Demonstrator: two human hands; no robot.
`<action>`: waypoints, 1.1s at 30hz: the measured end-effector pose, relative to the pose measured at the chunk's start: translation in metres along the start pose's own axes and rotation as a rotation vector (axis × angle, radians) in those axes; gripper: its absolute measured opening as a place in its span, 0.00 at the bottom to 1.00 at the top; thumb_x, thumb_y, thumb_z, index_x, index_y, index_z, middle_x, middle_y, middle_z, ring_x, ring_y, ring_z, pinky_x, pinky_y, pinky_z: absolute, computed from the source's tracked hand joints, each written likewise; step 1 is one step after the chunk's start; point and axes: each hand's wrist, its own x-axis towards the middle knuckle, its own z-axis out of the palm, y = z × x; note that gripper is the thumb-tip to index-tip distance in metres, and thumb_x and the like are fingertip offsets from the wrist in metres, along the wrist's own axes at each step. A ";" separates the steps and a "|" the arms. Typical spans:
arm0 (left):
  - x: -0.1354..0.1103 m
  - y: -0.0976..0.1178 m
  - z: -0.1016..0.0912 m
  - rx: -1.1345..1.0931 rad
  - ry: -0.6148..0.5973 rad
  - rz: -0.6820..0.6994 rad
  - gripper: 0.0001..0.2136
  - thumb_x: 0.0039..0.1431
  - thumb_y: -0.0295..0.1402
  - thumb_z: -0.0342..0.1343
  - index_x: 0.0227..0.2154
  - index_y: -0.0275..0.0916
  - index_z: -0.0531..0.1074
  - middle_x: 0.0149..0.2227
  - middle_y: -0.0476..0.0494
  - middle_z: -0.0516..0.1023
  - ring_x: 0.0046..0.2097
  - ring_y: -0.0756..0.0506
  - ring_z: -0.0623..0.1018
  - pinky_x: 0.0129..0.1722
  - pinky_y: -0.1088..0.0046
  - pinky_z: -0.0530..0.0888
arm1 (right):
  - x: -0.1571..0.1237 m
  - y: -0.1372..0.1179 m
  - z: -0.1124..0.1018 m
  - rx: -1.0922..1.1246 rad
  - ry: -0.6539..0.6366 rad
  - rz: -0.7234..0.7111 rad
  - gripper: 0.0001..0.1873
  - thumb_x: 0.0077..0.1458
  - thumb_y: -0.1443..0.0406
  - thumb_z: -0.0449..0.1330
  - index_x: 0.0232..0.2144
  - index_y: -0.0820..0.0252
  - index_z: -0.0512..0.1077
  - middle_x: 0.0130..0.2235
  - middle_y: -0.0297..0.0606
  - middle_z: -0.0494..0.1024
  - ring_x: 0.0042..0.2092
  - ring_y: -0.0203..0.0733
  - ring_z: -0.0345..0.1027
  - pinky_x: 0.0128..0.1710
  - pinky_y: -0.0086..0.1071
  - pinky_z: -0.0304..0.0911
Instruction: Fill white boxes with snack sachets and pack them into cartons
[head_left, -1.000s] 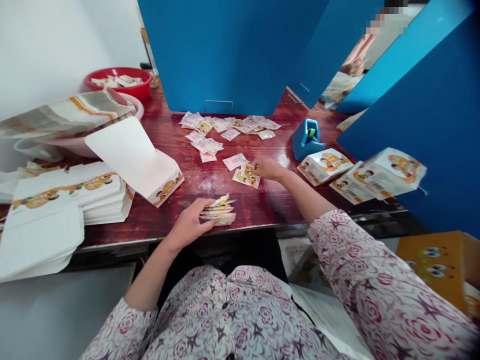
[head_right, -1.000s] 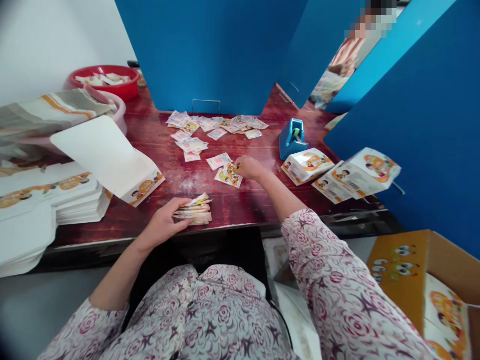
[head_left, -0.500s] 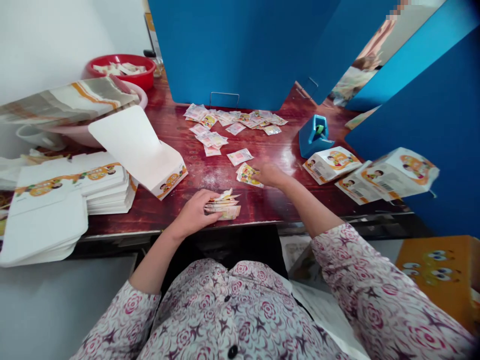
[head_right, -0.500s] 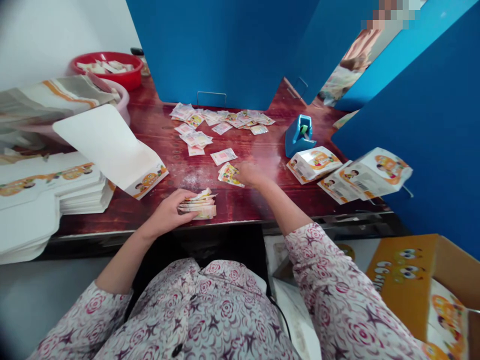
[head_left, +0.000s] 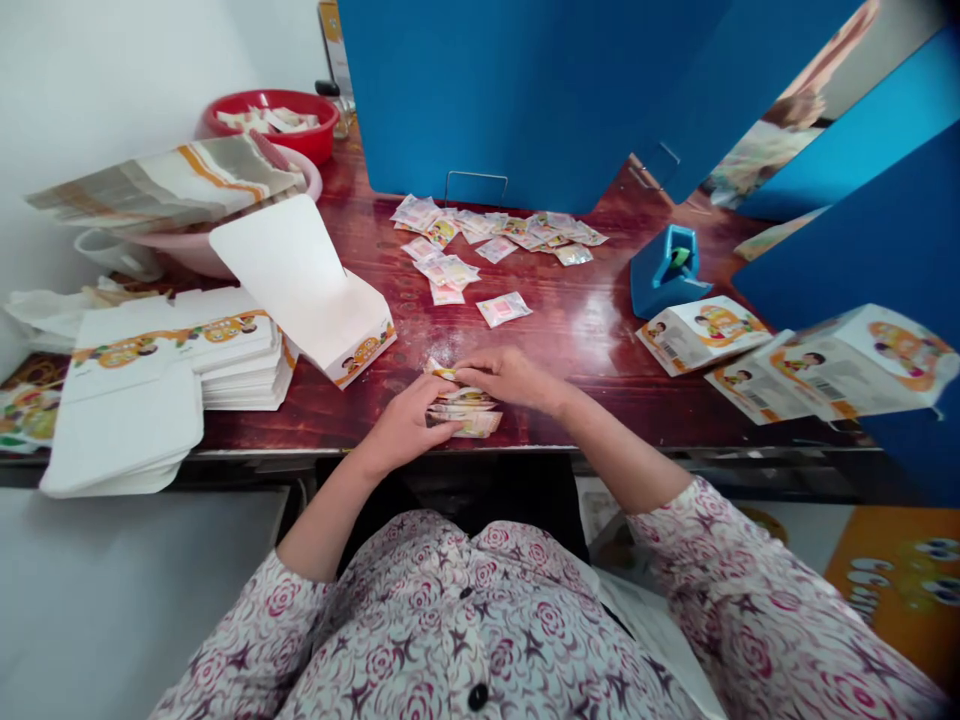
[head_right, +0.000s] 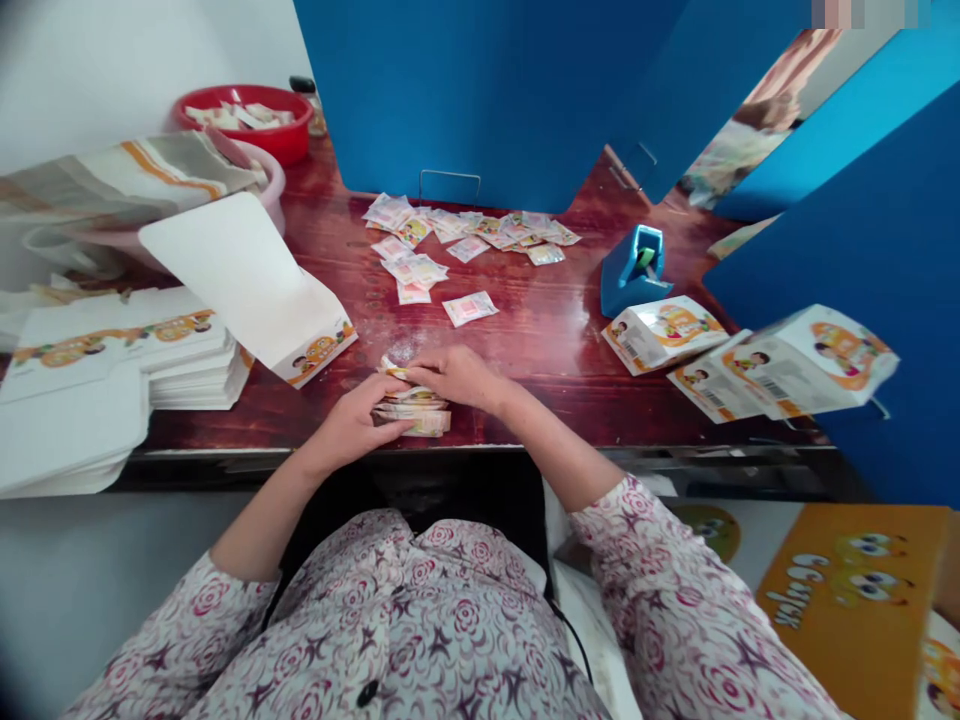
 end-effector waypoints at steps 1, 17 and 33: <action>-0.001 -0.001 0.001 0.023 0.036 0.001 0.17 0.56 0.34 0.62 0.48 0.40 0.69 0.49 0.41 0.73 0.52 0.43 0.75 0.55 0.60 0.72 | -0.004 0.000 0.002 -0.050 0.043 0.005 0.19 0.66 0.58 0.51 0.31 0.59 0.77 0.31 0.34 0.78 0.32 0.35 0.66 0.34 0.29 0.57; 0.006 0.006 -0.007 -0.149 -0.105 -0.230 0.32 0.53 0.36 0.63 0.61 0.41 0.64 0.61 0.38 0.71 0.59 0.39 0.74 0.62 0.56 0.68 | 0.047 0.074 -0.070 -0.364 0.248 0.269 0.23 0.65 0.65 0.51 0.59 0.67 0.70 0.62 0.48 0.71 0.63 0.48 0.63 0.64 0.38 0.55; 0.009 0.004 -0.007 -0.186 -0.146 -0.338 0.37 0.51 0.34 0.64 0.65 0.43 0.60 0.66 0.40 0.65 0.63 0.38 0.69 0.65 0.56 0.65 | 0.148 0.085 -0.084 -0.023 0.408 0.466 0.17 0.62 0.55 0.56 0.38 0.64 0.75 0.40 0.45 0.81 0.40 0.43 0.75 0.40 0.31 0.69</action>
